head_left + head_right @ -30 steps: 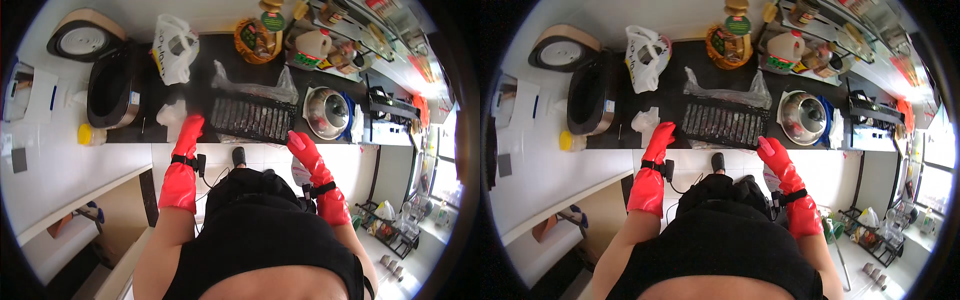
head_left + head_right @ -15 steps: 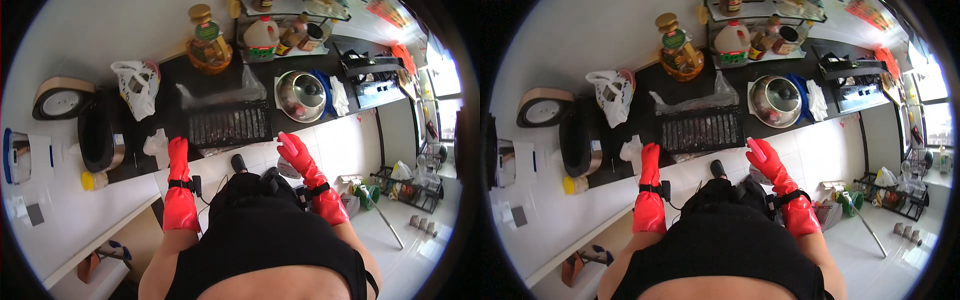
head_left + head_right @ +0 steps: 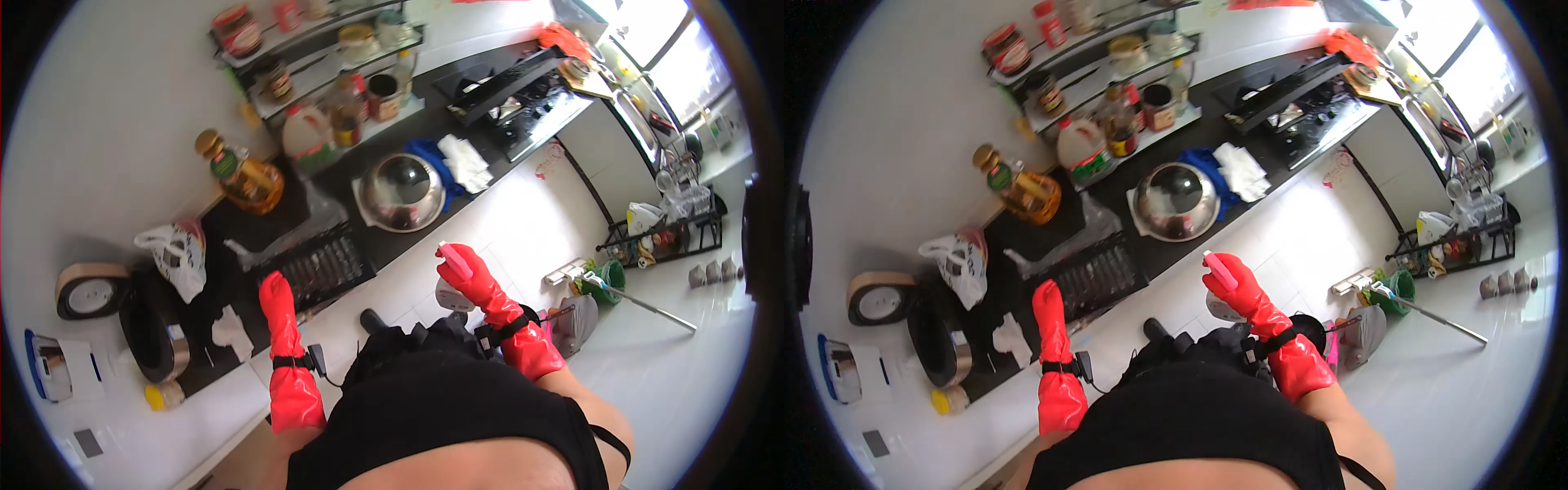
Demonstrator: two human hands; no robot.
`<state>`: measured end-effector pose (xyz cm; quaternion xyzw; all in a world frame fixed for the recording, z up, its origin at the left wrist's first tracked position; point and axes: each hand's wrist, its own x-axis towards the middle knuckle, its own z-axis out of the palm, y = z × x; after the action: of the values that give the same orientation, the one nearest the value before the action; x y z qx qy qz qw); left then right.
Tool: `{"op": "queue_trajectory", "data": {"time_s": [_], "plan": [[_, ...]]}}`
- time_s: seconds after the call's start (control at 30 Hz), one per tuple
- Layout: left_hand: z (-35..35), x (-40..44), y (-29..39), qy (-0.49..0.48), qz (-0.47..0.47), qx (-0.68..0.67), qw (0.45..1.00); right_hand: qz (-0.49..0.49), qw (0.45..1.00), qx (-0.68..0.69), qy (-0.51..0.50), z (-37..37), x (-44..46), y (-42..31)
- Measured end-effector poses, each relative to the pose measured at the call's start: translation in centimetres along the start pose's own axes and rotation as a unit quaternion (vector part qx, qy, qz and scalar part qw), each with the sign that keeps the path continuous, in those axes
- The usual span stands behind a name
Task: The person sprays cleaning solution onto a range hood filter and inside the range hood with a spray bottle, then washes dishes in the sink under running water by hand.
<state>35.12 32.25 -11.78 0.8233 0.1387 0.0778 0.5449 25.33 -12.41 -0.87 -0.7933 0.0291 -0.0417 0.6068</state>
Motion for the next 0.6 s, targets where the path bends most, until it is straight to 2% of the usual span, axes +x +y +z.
{"op": "queue_trajectory", "data": {"time_s": [0.1, 0.13, 0.23, 0.27, 0.37, 0.47, 0.6], "plan": [[4.2, -2.5, 5.8, -0.012, -0.003, 0.013, 1.000, 0.001, 0.999, -0.017, 0.035, -5.1, -1.1, 0.5], [5.6, -3.0, 5.8, -0.029, 0.022, 0.006, 0.999, 0.005, 0.999, -0.016, 0.045, -7.0, -1.6, 0.3], [11.5, -4.1, 5.2, -0.068, 0.004, -0.094, 0.993, 0.016, 0.996, -0.019, 0.090, -13.0, -3.2, 1.4], [13.4, -4.6, 5.8, -0.088, 0.051, -0.090, 0.991, 0.023, 0.994, -0.010, 0.108, -15.0, -3.8, 1.9], [20.0, -7.6, 12.1, -0.172, 0.036, -0.081, 0.981, 0.026, 0.988, 0.040, 0.144, -20.3, -4.7, 3.1], [27.4, -10.1, 17.1, -0.263, 0.060, -0.090, 0.959, 0.004, 0.983, 0.072, 0.170, -25.2, -4.3, 5.8], [34.2, -12.7, 22.8, -0.342, 0.084, -0.124, 0.928, -0.035, 0.978, -0.032, 0.202, -29.4, -1.0, 7.0]]}}
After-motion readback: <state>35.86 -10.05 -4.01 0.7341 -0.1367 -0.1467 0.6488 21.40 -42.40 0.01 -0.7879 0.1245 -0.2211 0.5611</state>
